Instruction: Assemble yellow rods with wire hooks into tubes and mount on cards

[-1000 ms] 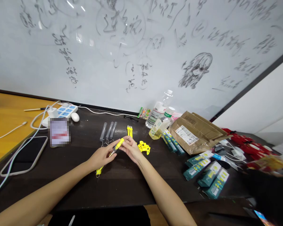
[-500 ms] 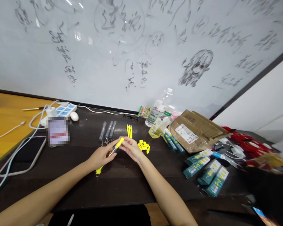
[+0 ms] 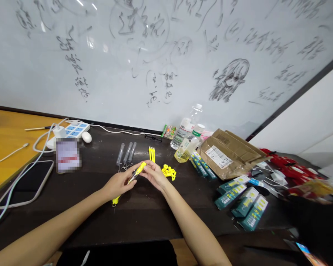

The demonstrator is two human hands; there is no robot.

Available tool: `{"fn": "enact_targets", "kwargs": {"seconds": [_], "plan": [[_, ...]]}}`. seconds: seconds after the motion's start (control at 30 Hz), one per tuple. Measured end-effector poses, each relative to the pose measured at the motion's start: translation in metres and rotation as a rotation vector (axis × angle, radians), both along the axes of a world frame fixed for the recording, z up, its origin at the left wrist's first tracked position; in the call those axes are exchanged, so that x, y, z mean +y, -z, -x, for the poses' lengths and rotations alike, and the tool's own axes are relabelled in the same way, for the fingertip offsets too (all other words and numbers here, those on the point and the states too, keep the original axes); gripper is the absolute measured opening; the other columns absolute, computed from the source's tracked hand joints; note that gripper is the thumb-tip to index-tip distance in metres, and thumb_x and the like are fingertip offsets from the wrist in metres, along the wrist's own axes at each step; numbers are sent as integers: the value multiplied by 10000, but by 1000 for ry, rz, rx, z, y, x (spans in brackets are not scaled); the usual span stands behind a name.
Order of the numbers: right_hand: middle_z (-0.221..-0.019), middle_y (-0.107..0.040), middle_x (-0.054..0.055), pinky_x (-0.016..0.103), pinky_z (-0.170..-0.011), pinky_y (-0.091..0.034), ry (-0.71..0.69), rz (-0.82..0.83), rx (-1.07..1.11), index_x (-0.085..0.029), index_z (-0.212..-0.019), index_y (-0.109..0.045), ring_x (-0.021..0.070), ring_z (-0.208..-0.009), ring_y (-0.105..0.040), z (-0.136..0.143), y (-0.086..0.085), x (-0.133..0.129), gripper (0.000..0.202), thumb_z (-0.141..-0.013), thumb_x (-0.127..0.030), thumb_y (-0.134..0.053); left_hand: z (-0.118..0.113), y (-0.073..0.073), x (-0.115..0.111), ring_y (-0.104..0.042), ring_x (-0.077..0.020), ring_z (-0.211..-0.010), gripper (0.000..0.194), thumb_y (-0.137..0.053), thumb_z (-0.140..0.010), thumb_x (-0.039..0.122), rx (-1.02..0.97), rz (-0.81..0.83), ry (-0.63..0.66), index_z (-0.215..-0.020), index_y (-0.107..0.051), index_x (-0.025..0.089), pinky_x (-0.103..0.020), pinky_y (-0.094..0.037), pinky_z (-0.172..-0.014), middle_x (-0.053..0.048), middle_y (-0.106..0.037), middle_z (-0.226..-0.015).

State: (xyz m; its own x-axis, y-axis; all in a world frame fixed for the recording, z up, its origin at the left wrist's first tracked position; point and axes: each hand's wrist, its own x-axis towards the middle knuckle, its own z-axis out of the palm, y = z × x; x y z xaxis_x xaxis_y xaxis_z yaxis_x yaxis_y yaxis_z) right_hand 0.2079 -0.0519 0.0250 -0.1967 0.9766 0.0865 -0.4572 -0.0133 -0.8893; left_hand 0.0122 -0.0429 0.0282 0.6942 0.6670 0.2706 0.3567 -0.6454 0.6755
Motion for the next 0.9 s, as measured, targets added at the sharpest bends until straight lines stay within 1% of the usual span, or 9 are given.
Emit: {"fn": "enact_targets", "kwargs": {"seconds": [0.1, 0.23, 0.33, 0.43, 0.53, 0.63, 0.73, 0.9], "plan": [[-890, -677, 5, 293, -803, -535, -22, -18, -5, -203, -974, -648, 129, -816, -640, -1, 0, 0, 297, -696, -258, -735, 1, 0, 0, -385, -76, -504, 618, -434, -864, 302, 8, -15, -8, -1437, -211, 247, -172, -283, -533, 89, -405, -597], [-926, -682, 25, 315, -844, -519, -41, -28, -46, -194, -1025, -653, 143, -849, -641, -2, -1, 1, 329, -712, -270, -719, 1, -1, 0, -387, -80, -510, 606, -433, -865, 319, 21, -22, -29, -1432, -224, 261, -176, -289, -540, 88, -401, -598], [-940, -683, 32, 344, -858, -514, -30, -35, -58, -194, -1028, -655, 157, -861, -641, -2, 0, 1, 342, -706, -285, -724, 1, -2, -2, -376, -79, -505, 628, -430, -864, 308, 24, -13, -20, -1442, -191, 253, -176, -279, -533, 91, -380, -592], [-927, -686, 27, 340, -846, -517, -17, -36, -54, -197, -1004, -661, 153, -847, -642, -1, -1, 0, 326, -698, -284, -731, 0, -4, -3, -366, -77, -495, 653, -425, -860, 290, 19, -5, -8, -1452, -154, 242, -173, -272, -527, 94, -358, -582], [-922, -686, 27, 324, -838, -515, -44, -39, -41, -194, -1016, -660, 144, -839, -642, -1, -1, -1, 311, -720, -272, -715, -1, -3, -3, -371, -77, -488, 647, -425, -855, 285, 5, 13, 4, -1447, -170, 229, -172, -275, -524, 94, -369, -577], [-905, -684, 36, 328, -811, -522, -62, -34, -17, -182, -1030, -652, 144, -812, -644, -3, 0, 1, 299, -758, -303, -680, -1, -3, -2, -377, -79, -492, 635, -427, -851, 279, -4, 24, 6, -1438, -190, 225, -175, -277, -528, 92, -383, -581], [-852, -674, 30, 328, -780, -531, -55, -35, -31, -175, -993, -646, 141, -773, -642, -4, 1, 2, 290, -753, -335, -683, -1, -4, -3, -369, -82, -496, 631, -429, -850, 278, 1, 25, 18, -1435, -200, 221, -178, -272, -531, 92, -376, -580], [-806, -656, 3, 290, -722, -546, -61, -47, -42, -188, -840, -615, 130, -768, -634, -4, -3, -1, 182, -746, -322, -694, -2, -5, -4, -378, -80, -505, 617, -429, -851, 273, -1, 39, 19, -1430, -218, 238, -170, -272, -530, 88, -390, -591]]}}
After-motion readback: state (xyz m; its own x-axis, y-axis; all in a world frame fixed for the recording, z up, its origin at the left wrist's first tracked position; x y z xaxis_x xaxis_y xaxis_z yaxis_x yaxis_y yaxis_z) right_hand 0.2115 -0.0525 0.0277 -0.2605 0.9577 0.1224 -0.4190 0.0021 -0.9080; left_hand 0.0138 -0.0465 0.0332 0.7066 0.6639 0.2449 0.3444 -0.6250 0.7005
